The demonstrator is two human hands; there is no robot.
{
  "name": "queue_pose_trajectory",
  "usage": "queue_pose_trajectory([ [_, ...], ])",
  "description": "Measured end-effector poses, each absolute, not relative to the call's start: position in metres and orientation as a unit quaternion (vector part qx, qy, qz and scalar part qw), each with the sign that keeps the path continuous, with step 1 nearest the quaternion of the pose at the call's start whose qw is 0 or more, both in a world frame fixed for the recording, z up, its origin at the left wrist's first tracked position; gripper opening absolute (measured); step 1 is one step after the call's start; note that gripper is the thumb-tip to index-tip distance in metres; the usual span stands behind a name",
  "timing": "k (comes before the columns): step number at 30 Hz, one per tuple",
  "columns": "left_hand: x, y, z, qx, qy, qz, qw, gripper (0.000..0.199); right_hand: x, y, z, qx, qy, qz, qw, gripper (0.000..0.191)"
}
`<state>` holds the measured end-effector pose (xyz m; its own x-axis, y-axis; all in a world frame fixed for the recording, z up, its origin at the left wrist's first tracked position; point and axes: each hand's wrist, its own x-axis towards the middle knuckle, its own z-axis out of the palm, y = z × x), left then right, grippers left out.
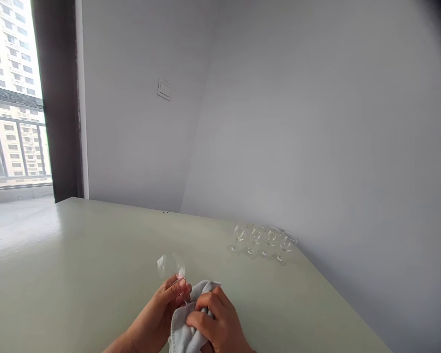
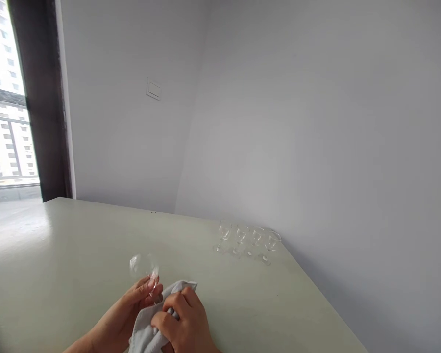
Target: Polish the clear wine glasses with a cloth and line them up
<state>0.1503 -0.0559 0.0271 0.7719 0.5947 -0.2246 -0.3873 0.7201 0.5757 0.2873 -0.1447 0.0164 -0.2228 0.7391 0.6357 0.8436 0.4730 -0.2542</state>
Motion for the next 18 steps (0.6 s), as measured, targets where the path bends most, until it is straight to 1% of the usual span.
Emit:
queue_pose_trajectory([
  [2, 0.15, -0.055, 0.025, 0.258, 0.203, 0.262, 0.908, 0.015, 0.289, -0.145, 0.022, -0.509, -0.762, 0.017, 0.4, 0.022],
  [5, 0.149, -0.056, 0.026, 0.25, 0.169, 0.258, 0.918, 0.012, 0.286, -0.145, 0.026, -0.5, -0.675, 0.187, 0.51, 0.015],
  [7, 0.147, -0.056, 0.03, 0.239, 0.144, 0.269, 0.921, 0.01, 0.28, -0.142, 0.024, -0.487, -0.573, 0.302, 0.585, 0.005],
  [8, 0.146, -0.057, 0.032, 0.236, 0.136, 0.278, 0.921, 0.011, 0.277, -0.14, 0.022, -0.48, -0.513, 0.359, 0.614, 0.008],
  [9, 0.145, -0.057, 0.034, 0.234, 0.129, 0.286, 0.92, 0.012, 0.273, -0.137, 0.019, -0.473, -0.449, 0.417, 0.633, 0.015],
  [11, 0.144, -0.057, 0.038, 0.234, 0.121, 0.294, 0.919, 0.014, 0.267, -0.132, 0.013, -0.442, -0.345, 0.51, 0.652, 0.027],
  [13, 0.144, -0.057, 0.039, 0.233, 0.118, 0.299, 0.918, 0.015, 0.263, -0.129, 0.005, -0.417, -0.288, 0.555, 0.659, 0.033],
  [15, 0.144, -0.058, 0.039, 0.24, 0.117, 0.304, 0.915, 0.016, 0.261, -0.129, -0.002, -0.41, -0.27, 0.572, 0.657, 0.038],
  [18, 0.145, -0.058, 0.04, 0.265, 0.122, 0.307, 0.906, 0.02, 0.262, -0.131, -0.011, -0.428, -0.251, 0.575, 0.65, 0.04],
])
